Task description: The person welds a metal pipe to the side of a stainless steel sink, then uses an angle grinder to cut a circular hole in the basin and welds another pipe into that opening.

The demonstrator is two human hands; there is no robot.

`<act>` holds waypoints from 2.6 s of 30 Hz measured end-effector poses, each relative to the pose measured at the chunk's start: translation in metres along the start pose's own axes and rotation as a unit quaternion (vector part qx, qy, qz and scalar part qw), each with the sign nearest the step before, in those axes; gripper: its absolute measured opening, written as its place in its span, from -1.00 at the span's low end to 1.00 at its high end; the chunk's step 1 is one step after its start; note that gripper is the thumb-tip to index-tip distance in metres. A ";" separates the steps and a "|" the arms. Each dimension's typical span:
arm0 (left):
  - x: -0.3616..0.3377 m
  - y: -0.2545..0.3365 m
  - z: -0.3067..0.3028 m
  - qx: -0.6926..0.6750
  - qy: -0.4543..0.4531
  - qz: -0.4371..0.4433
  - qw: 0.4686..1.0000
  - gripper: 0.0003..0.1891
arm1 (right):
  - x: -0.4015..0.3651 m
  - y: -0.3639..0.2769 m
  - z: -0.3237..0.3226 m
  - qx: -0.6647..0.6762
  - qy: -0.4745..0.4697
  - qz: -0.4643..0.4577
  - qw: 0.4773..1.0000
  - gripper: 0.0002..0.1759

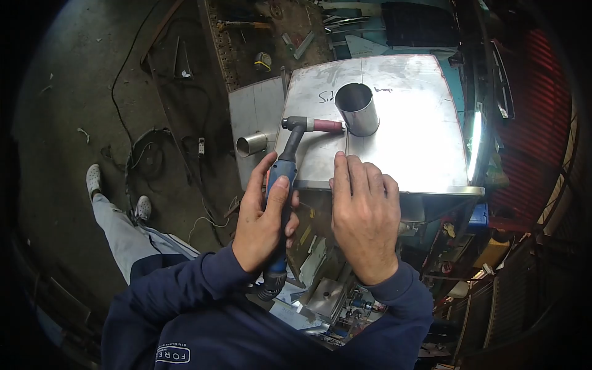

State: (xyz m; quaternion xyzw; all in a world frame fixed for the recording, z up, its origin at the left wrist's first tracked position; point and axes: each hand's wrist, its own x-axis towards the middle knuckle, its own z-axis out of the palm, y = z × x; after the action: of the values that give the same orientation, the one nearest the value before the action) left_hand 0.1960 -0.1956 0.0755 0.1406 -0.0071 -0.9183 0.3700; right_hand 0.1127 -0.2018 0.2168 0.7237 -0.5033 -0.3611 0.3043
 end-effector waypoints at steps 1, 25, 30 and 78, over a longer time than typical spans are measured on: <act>0.000 -0.001 0.000 0.000 -0.001 0.000 1.000 -0.43 | 0.000 -0.001 0.000 -0.001 0.000 0.000 1.000 -0.61; 0.003 -0.008 -0.002 0.022 -0.005 0.040 0.999 -0.43 | -0.003 -0.004 -0.001 0.001 -0.010 0.012 1.000 -0.61; 0.031 -0.059 -0.049 0.086 -0.174 0.200 0.960 -0.45 | -0.024 0.008 0.016 0.008 -0.070 0.037 0.997 -0.61; -0.002 -0.020 0.000 0.015 0.017 0.090 0.996 -0.32 | -0.007 -0.004 -0.004 0.069 0.003 0.010 0.998 -0.55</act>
State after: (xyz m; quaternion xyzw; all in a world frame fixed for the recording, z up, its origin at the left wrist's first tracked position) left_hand 0.1842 -0.1796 0.0738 0.1603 -0.0270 -0.8784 0.4494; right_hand 0.1164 -0.1936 0.2168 0.7390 -0.5331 -0.3201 0.2591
